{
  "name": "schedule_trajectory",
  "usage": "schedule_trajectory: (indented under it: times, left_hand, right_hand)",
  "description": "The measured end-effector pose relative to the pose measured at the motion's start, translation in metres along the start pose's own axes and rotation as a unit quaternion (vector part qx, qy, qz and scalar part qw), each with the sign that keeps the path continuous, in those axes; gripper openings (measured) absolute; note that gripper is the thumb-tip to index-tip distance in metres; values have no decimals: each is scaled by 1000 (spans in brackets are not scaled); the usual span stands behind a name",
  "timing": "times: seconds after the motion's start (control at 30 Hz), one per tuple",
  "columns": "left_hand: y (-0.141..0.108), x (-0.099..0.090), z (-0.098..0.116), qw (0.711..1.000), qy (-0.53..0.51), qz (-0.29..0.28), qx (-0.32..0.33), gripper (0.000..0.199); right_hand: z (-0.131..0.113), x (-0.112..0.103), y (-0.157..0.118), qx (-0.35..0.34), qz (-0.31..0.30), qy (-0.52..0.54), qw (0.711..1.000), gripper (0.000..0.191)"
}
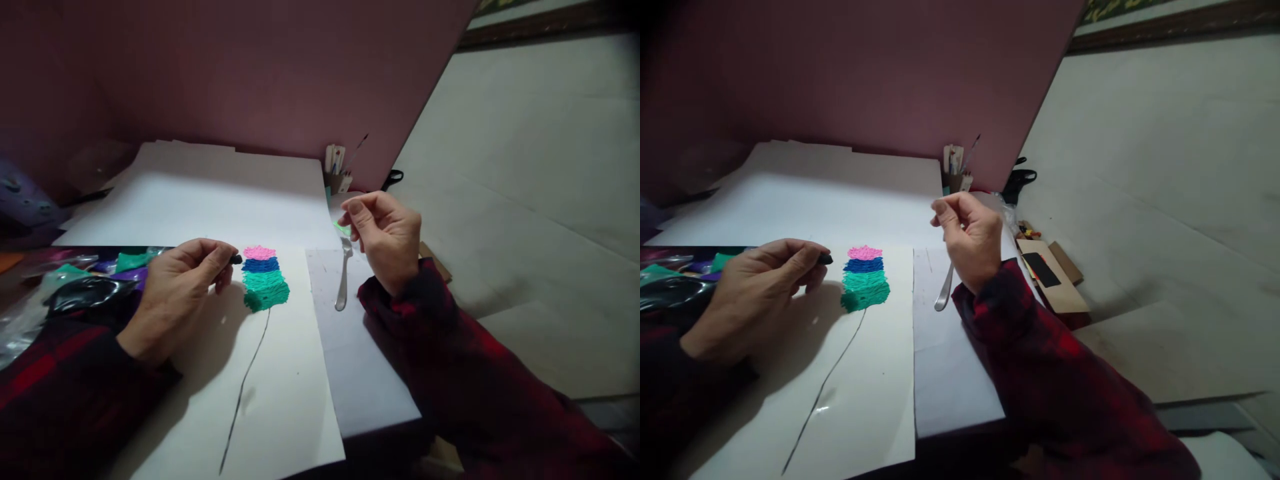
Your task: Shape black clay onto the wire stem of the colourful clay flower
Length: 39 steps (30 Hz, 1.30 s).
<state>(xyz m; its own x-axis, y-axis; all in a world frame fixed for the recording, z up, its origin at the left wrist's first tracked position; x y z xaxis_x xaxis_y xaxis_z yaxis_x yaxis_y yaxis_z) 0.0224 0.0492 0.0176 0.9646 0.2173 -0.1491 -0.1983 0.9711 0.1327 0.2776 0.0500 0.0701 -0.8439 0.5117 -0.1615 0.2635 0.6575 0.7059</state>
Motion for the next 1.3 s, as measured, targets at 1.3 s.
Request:
schedule_trajectory:
  times: [1.3]
  left_hand:
    - [-2,2,-13,988,-150,8,-29,21]
  right_hand:
    - [-27,53,-80,-224,-282,-134,923,10]
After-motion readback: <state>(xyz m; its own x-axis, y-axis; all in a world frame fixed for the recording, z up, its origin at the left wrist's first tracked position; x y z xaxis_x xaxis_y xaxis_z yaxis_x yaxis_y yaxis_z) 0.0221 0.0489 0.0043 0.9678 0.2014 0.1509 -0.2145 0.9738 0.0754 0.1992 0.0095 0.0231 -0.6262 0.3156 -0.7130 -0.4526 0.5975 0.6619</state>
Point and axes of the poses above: each hand's wrist, its own y-axis towards the middle knuckle, its own x-axis out of the palm, z = x × y, the point moved 5 cm from there along y, towards the middle knuckle, and after that the axes turned 8 degrees about z, right-handed, at the moved point
